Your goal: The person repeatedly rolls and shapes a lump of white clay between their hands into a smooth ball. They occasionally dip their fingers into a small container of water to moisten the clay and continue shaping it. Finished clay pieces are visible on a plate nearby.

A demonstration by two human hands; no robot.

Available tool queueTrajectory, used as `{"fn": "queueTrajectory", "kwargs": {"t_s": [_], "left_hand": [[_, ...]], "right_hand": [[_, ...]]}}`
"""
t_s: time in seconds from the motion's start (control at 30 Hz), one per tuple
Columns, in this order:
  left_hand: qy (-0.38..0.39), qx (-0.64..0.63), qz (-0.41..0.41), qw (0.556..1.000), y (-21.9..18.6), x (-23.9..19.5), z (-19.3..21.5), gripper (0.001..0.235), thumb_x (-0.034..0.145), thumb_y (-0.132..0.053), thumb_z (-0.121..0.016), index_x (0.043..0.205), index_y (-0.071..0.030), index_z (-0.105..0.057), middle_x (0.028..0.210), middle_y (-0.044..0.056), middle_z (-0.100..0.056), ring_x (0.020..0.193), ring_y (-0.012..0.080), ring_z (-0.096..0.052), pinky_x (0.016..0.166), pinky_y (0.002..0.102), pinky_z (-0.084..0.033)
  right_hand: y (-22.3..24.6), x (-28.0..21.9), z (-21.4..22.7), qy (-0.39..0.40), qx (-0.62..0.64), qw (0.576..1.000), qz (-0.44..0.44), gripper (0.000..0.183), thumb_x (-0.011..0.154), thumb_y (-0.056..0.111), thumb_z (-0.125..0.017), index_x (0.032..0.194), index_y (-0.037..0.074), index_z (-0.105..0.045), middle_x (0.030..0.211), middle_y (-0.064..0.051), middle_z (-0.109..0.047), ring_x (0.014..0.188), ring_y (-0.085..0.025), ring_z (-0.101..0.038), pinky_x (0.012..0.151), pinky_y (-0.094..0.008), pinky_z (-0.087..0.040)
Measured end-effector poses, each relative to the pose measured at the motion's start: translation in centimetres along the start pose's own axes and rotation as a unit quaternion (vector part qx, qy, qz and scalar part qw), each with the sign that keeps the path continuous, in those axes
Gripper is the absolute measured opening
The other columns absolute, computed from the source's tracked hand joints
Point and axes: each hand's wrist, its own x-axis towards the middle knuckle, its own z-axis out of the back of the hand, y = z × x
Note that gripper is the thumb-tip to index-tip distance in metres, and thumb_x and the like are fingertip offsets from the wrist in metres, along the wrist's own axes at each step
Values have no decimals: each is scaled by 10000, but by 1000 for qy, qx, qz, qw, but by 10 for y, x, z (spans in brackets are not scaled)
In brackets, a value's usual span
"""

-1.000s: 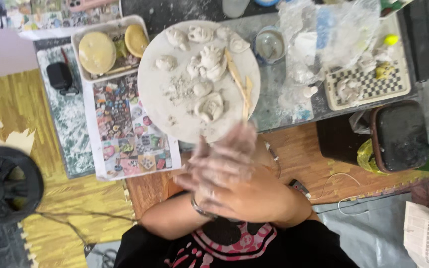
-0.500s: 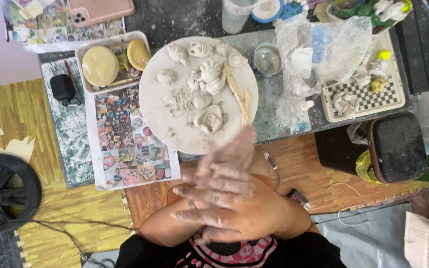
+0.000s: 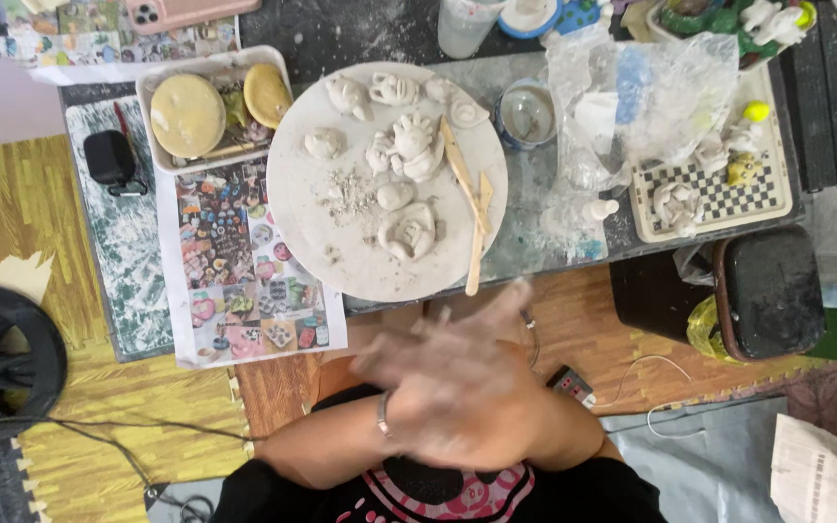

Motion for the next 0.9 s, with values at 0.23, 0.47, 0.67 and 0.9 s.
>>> {"fn": "queueTrajectory", "kwargs": {"t_s": [0.23,0.47,0.67,0.9], "left_hand": [[163,-403,-14,900,-35,6,45,1088,991,-825,-214,1671,-21,58,1790,217,32,1686,354,-47,1371,464,-62],[131,47,-293,946,-6,2,38,1064,949,-805,-116,1697,-94,144,1762,219,195,1652,348,158,1332,511,51],[254,-48,-281,924,16,-19,35,1260,888,-892,-269,1653,-41,258,1685,250,260,1613,379,189,1312,524,32],[193,-39,-310,930,3,-15,38,1364,770,-912,-355,1635,-57,263,1703,269,304,1597,414,210,1294,542,77]], "right_hand": [[-34,-6,20,-90,72,985,-127,1007,980,658,-621,1638,123,-77,1708,-211,12,1636,-383,-27,1379,-531,-37],[-9,17,-69,-380,118,913,89,889,857,829,-527,1590,353,-369,1704,29,95,1541,-481,172,1269,-821,-19],[9,-31,2,-210,56,976,28,976,866,797,-627,1618,331,-217,1698,-113,187,1510,-541,213,1208,-810,84],[-6,-19,1,-160,122,979,37,1016,897,725,-707,1671,330,-180,1692,-193,217,1542,-551,196,1231,-760,90]]}}
